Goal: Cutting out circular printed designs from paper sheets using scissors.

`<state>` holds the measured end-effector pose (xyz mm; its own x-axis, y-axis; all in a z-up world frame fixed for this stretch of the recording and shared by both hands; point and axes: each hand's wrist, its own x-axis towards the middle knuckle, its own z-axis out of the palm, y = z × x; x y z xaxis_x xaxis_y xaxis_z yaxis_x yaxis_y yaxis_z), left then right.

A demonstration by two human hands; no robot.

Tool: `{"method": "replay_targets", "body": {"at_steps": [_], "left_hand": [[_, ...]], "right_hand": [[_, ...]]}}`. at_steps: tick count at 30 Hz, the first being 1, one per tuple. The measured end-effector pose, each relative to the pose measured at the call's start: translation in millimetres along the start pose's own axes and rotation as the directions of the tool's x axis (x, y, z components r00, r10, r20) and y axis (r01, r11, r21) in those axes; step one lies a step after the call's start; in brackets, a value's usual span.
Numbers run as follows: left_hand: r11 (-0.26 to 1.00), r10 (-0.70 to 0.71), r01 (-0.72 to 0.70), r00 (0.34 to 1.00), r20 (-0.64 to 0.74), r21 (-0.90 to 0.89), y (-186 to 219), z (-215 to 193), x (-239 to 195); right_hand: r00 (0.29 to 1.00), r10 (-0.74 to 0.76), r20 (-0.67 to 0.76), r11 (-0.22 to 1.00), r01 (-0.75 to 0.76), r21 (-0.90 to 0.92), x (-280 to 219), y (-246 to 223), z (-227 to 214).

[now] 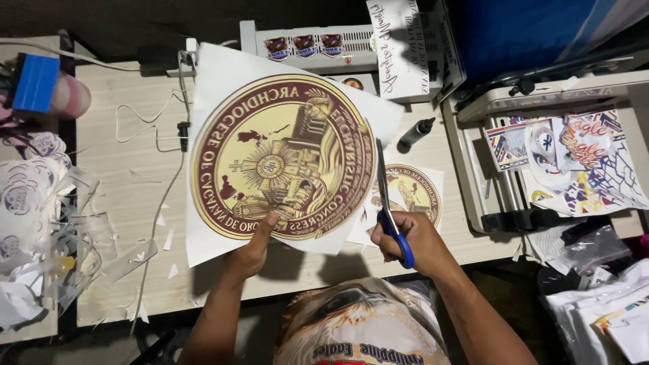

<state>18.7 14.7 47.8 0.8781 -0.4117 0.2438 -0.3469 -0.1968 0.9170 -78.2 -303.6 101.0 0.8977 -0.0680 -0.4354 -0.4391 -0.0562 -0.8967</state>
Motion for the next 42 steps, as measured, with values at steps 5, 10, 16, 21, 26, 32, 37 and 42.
{"method": "replay_targets", "body": {"at_steps": [5, 10, 16, 21, 26, 32, 37, 42], "left_hand": [[0.92, -0.273, 0.286, 0.958, 0.085, -0.267, 7.8, -7.2, 6.2], [0.819, -0.354, 0.414, 0.909, 0.219, -0.398, -1.8, -10.0, 7.0], [0.897, -0.269, 0.307, 0.95, 0.161, -0.316, -17.3, -11.3, 1.3], [0.814, -0.426, 0.482, 0.875, 0.231, -0.324, -13.7, -17.4, 7.1], [0.766, -0.424, 0.504, 0.863, 0.276, -0.399, -25.7, -24.8, 10.8], [0.774, -0.403, 0.492, 0.868, 0.289, -0.398, -21.1, -36.6, 19.9], [0.723, -0.367, 0.556, 0.812, 0.454, -0.41, -22.3, -42.7, 24.7], [0.835, -0.394, 0.474, 0.87, 0.298, -0.28, -5.1, -47.0, 28.1]], "right_hand": [[0.998, -0.053, 0.035, 0.998, 0.051, 0.041, 0.8, -0.2, -1.5], [0.995, -0.09, 0.034, 0.996, 0.09, 0.006, 0.8, -8.8, 2.0], [0.992, -0.119, 0.034, 0.989, 0.116, 0.095, 1.0, -2.1, 4.1], [1.0, -0.002, -0.004, 0.999, 0.002, 0.032, -1.4, -10.0, -0.1], [0.999, -0.021, 0.044, 1.0, 0.02, 0.006, -4.2, -14.5, -9.8], [0.997, 0.071, 0.017, 0.988, -0.068, -0.138, -5.8, -20.2, -18.3], [0.997, 0.056, 0.054, 0.989, -0.047, -0.143, -3.1, -18.3, -22.5], [0.995, -0.033, 0.097, 0.996, 0.042, -0.085, 0.8, -15.3, -22.7]]}}
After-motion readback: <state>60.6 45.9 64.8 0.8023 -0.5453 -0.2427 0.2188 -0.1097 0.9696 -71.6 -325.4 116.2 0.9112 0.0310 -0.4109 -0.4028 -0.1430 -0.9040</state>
